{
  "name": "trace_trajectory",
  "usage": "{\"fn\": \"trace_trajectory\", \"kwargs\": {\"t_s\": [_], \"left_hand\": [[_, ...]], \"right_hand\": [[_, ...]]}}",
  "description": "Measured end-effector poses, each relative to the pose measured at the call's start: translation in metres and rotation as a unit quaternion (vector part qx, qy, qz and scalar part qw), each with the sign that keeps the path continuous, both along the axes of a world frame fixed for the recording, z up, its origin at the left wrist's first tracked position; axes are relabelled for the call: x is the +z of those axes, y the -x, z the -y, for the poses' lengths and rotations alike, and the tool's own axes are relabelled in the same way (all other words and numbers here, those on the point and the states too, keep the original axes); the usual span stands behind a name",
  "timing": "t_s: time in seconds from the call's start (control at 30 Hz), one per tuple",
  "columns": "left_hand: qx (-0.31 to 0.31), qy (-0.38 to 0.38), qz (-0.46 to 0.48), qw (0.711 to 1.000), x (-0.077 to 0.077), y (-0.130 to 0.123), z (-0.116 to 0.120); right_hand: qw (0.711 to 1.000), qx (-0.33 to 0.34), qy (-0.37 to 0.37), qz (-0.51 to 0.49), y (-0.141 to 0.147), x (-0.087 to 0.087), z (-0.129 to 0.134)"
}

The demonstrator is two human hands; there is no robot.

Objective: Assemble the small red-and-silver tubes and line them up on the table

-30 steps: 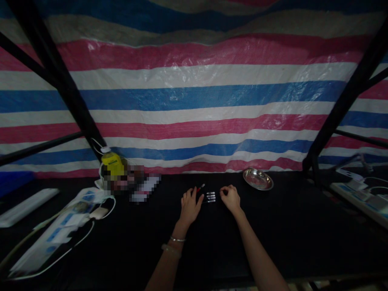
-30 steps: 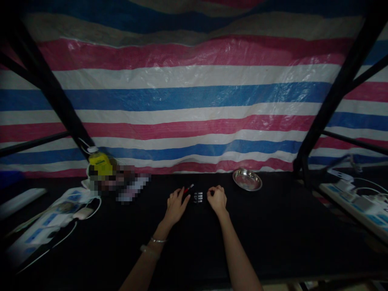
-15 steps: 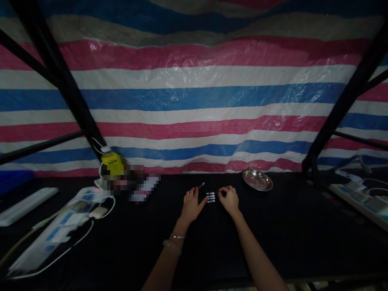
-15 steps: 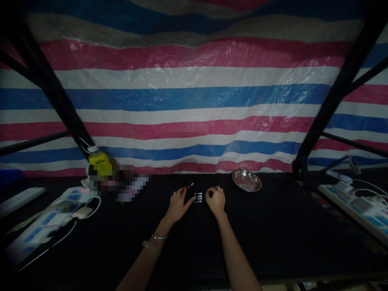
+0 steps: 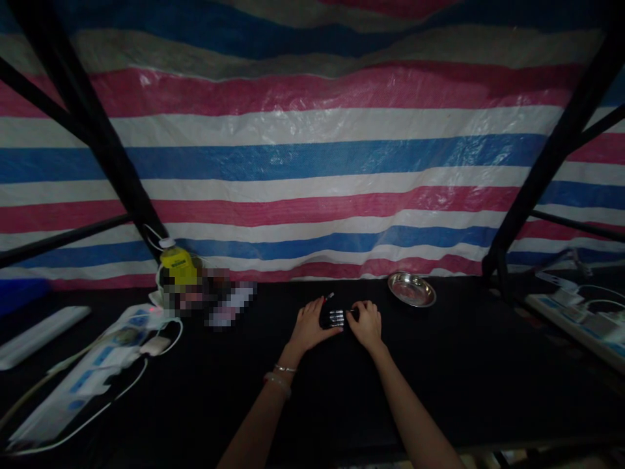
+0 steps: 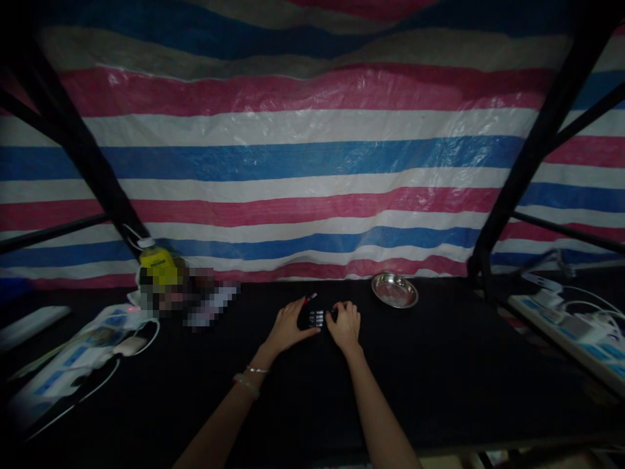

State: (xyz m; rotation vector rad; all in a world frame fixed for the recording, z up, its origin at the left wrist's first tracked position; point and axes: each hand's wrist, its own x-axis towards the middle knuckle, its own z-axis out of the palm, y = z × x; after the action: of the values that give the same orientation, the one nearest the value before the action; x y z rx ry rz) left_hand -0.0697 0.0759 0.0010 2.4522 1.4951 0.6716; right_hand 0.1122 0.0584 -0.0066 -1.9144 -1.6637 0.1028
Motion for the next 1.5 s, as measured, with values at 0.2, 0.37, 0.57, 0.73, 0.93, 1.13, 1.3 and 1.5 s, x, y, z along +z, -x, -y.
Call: {"fn": "trace_trajectory", "kwargs": {"t_s": [0.2,0.37,0.57,0.73,0.93,1.13,1.3,1.5], "left_hand": [[-0.022,-0.014,0.007,1.0,0.004,0.001,0.005],[-0.013,-0.025,0.033,0.999,0.001,0.002,0.004],[-0.028,-0.018,0.055,0.998,-0.004,0.003,-0.001],[-0.046,-0.022,0.066,0.997,-0.006,0.003,-0.003],[-0.012,-0.036,-0.006,0.999,-0.007,-0.001,0.001],[0.005,-0.025,-0.044,0.999,-0.009,-0.003,-0.001],[0.01,-0.021,-0.038,0.999,-0.008,-0.004,-0.003],[0.022,-0.037,-0.014,0.999,-0.005,-0.003,0.002]], "right_hand": [[0.997,-0.005,0.009,0.08,0.005,0.001,0.004],[0.995,-0.007,0.019,0.094,0.006,0.003,0.004],[0.994,-0.005,0.017,0.103,0.011,0.006,0.013],[0.994,-0.013,0.011,0.106,0.011,0.003,0.017],[0.995,-0.015,0.026,0.097,0.007,0.001,0.006],[0.994,-0.012,0.041,0.105,0.005,0.004,-0.007],[0.993,-0.009,0.049,0.109,0.004,0.004,-0.014],[0.999,-0.015,0.013,0.04,-0.003,-0.006,-0.014]]}}
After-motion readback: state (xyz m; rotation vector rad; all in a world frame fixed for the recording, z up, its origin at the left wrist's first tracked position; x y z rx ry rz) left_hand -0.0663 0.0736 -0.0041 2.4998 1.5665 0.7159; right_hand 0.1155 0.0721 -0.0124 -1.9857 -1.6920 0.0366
